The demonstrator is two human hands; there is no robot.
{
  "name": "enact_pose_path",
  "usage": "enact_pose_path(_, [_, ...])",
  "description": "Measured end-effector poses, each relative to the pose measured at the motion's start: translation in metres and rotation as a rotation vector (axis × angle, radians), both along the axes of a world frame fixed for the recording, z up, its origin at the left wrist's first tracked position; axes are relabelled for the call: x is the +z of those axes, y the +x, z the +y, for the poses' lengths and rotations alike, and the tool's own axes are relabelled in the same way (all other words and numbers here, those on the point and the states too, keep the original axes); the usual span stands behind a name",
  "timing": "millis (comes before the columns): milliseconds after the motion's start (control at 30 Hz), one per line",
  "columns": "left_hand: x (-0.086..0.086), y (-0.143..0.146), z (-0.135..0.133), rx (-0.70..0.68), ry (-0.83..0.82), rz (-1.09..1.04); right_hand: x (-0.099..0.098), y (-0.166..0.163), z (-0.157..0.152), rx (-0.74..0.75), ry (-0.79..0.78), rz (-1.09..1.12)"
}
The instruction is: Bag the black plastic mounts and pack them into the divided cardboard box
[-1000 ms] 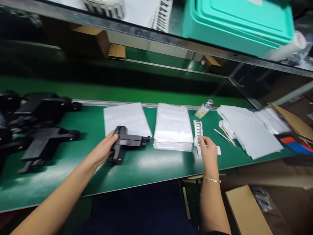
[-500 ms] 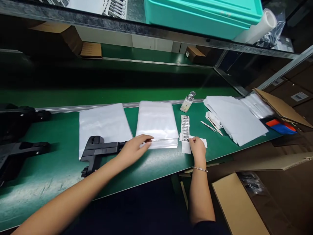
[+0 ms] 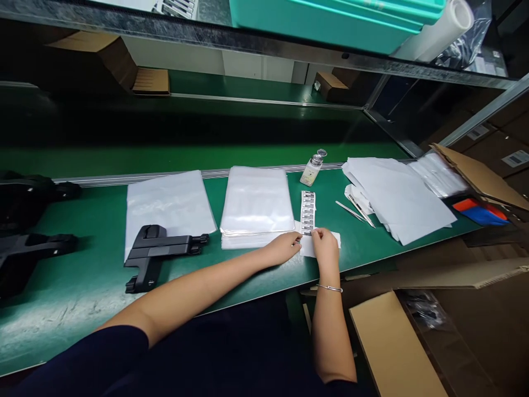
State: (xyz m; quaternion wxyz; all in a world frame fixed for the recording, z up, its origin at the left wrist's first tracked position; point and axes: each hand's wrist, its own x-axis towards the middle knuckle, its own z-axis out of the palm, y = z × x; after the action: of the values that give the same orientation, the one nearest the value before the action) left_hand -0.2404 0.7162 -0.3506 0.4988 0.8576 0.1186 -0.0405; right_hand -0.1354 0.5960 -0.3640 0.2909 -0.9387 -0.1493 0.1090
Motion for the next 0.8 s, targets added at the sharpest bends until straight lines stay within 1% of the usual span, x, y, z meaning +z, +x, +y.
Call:
enact_pose_path(100, [0.002, 0.000, 0.002, 0.024, -0.021, 0.014, 0.000, 0.018, 0.002, 0.030, 0.107, 0.009])
enact_pose_path(200, [0.002, 0.001, 0.001, 0.039, -0.030, 0.026, -0.002, 0.029, 0.006, 0.084, 0.156, 0.082])
enact_pose_path(333, [-0.001, 0.003, -0.002, 0.050, -0.045, 0.028, -0.002, 0.030, 0.008, 0.109, 0.178, 0.123])
enact_pose_path(533, [0.000, 0.003, -0.004, 0.071, -0.073, 0.020, 0.001, 0.035, 0.022, 0.085, 0.187, 0.080])
enact_pose_path(633, [0.003, 0.002, -0.004, 0.069, -0.083, 0.030, 0.000, 0.037, 0.027, 0.127, 0.193, 0.126])
enact_pose_path(800, [0.004, 0.001, -0.004, 0.062, -0.078, 0.043, -0.003, 0.036, 0.017, 0.171, 0.217, 0.197])
